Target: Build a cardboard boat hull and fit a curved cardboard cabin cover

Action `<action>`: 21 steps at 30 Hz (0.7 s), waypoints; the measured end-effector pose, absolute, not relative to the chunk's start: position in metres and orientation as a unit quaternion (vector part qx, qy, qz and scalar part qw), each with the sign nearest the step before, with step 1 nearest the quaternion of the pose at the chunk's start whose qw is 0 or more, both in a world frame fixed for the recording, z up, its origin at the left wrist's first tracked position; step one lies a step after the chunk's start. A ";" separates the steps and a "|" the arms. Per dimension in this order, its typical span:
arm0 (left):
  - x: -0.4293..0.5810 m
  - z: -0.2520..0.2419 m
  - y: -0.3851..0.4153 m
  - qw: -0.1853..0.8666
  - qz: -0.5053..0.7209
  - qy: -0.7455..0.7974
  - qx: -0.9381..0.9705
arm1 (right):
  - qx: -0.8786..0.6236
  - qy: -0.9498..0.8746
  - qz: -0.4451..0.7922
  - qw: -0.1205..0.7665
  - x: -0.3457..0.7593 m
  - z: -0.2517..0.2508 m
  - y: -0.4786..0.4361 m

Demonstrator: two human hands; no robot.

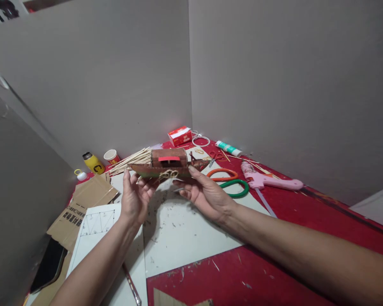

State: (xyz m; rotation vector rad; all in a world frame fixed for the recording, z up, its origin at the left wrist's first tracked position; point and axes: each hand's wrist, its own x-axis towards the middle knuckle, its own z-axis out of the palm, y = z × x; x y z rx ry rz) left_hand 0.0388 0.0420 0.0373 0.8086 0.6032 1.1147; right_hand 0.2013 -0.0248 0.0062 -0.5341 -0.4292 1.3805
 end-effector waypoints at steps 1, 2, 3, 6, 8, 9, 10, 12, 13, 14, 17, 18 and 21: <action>0.038 0.037 0.044 0.728 0.509 0.285 0.360 | -0.240 -0.190 0.617 0.725 0.204 0.007 -0.023; 0.037 0.036 0.047 0.724 0.512 0.297 0.354 | -0.240 -0.187 0.609 0.733 0.207 0.007 -0.021; 0.036 0.035 0.050 0.720 0.513 0.310 0.349 | -0.241 -0.184 0.602 0.739 0.210 0.008 -0.020; 0.033 0.029 0.057 0.714 0.504 0.336 0.350 | -0.247 -0.178 0.590 0.748 0.216 0.009 -0.018; 0.033 0.024 0.061 0.711 0.499 0.345 0.357 | -0.252 -0.174 0.588 0.749 0.218 0.010 -0.017; 0.033 0.022 0.062 0.709 0.497 0.346 0.362 | -0.256 -0.172 0.589 0.747 0.218 0.010 -0.017; 0.033 0.021 0.062 0.708 0.495 0.345 0.366 | -0.261 -0.170 0.591 0.745 0.218 0.010 -0.017; 0.033 0.020 0.063 0.709 0.493 0.339 0.373 | -0.267 -0.163 0.597 0.739 0.217 0.009 -0.017; 0.033 0.021 0.063 0.708 0.493 0.336 0.376 | -0.267 -0.159 0.601 0.737 0.217 0.009 -0.017; 0.034 0.021 0.063 0.705 0.496 0.334 0.381 | -0.265 -0.156 0.604 0.735 0.217 0.009 -0.017; 0.034 0.023 0.061 0.676 0.524 0.333 0.396 | -0.255 -0.145 0.612 0.735 0.217 0.008 -0.017; 0.033 0.023 0.061 0.664 0.536 0.333 0.402 | -0.252 -0.141 0.614 0.735 0.218 0.007 -0.016; 0.032 0.025 0.060 0.630 0.562 0.335 0.418 | -0.250 -0.131 0.616 0.735 0.218 0.006 -0.015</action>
